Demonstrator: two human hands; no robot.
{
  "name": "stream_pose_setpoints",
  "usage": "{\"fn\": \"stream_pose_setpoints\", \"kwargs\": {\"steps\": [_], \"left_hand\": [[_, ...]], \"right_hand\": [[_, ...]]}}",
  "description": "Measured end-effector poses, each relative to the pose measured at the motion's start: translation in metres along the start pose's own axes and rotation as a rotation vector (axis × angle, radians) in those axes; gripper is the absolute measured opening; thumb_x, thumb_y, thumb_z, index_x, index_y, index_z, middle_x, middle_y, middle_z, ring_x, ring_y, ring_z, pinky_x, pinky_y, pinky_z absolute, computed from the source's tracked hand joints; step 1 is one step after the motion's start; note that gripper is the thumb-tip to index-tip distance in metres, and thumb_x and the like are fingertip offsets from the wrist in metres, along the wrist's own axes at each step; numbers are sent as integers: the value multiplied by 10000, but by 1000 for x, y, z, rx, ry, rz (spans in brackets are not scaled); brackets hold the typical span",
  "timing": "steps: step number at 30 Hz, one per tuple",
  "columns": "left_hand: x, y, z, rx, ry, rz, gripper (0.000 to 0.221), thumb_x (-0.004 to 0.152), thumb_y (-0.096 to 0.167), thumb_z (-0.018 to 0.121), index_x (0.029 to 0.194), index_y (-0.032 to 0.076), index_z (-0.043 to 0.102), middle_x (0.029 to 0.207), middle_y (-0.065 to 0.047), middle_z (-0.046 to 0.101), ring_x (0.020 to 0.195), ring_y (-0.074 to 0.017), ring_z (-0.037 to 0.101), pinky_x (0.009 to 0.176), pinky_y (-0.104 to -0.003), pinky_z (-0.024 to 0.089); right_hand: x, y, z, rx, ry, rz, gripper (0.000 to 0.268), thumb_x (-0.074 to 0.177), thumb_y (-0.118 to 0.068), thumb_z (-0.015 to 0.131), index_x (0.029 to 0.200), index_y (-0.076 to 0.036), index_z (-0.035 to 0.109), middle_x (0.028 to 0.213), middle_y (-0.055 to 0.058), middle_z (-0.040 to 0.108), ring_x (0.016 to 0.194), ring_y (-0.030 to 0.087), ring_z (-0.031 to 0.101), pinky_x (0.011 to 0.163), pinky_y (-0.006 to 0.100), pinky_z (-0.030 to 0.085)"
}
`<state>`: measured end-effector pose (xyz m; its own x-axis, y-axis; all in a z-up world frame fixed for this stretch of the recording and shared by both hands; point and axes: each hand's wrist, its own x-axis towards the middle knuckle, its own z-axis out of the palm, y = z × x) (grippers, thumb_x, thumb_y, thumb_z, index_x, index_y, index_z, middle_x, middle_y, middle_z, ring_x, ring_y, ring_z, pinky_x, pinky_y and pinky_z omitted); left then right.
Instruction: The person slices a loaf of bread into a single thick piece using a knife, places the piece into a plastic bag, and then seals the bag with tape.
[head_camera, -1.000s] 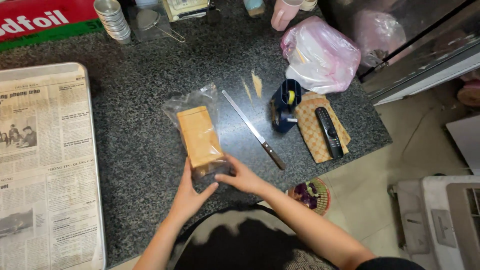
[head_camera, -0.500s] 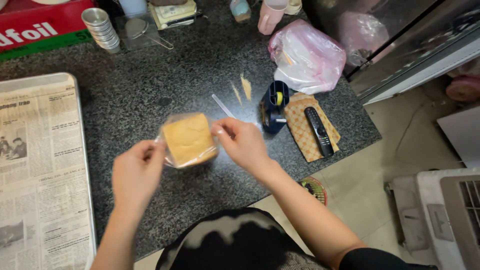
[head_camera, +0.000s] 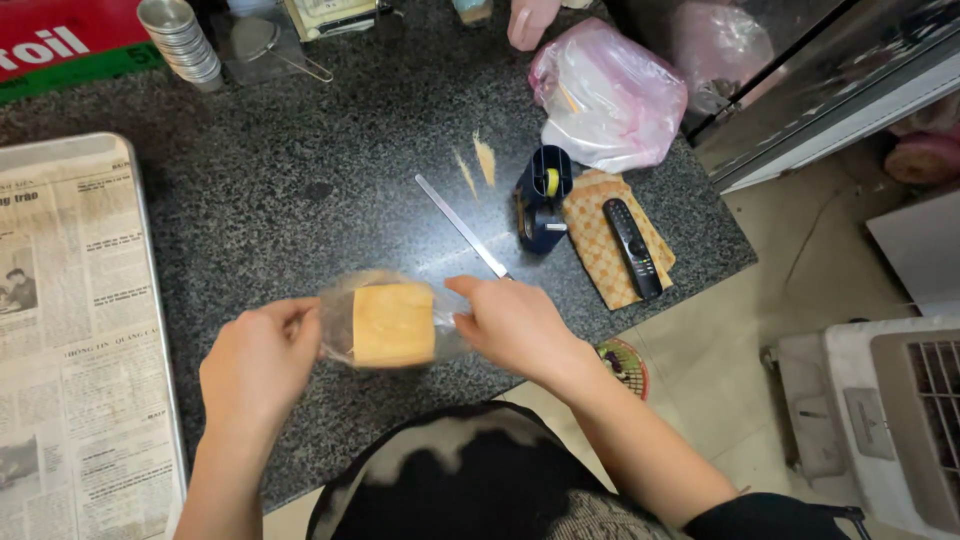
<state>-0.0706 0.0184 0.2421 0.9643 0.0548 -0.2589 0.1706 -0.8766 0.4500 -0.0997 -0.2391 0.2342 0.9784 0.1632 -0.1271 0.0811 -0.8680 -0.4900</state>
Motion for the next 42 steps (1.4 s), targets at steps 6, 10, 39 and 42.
{"fn": "stream_pose_setpoints", "kwargs": {"steps": [6,10,39,42], "left_hand": [[6,21,2,-47,160,186,293,919,352,623,1087,203,811,832,-87,761,793,-319,732,708,-442,567],[7,44,-9,-216,221,236,290,939,347,618,1087,168,792,796,-89,753,721,-288,741,671,-414,568],[-48,31,59,192,99,553,554,767,160,736,1247,-58,566,940,-171,724,987,-313,690,1157,-513,292],[-54,50,29,236,-15,537,535,853,149,673,1340,-24,536,896,-178,730,943,-312,700,1212,-545,198]], "right_hand": [[-18,-19,-17,-83,-187,-84,423,862,-264,687,1232,-61,650,842,212,726,844,408,700,744,538,537],[-18,-30,-28,-54,-179,-128,386,858,-301,707,1182,-90,699,842,204,729,855,400,703,756,524,541],[97,-49,40,62,-8,-537,109,815,-244,726,853,-159,782,827,45,770,828,273,739,841,443,526],[88,-50,20,43,58,-426,138,819,-267,736,856,-142,781,810,84,753,765,317,720,721,450,544]]}}
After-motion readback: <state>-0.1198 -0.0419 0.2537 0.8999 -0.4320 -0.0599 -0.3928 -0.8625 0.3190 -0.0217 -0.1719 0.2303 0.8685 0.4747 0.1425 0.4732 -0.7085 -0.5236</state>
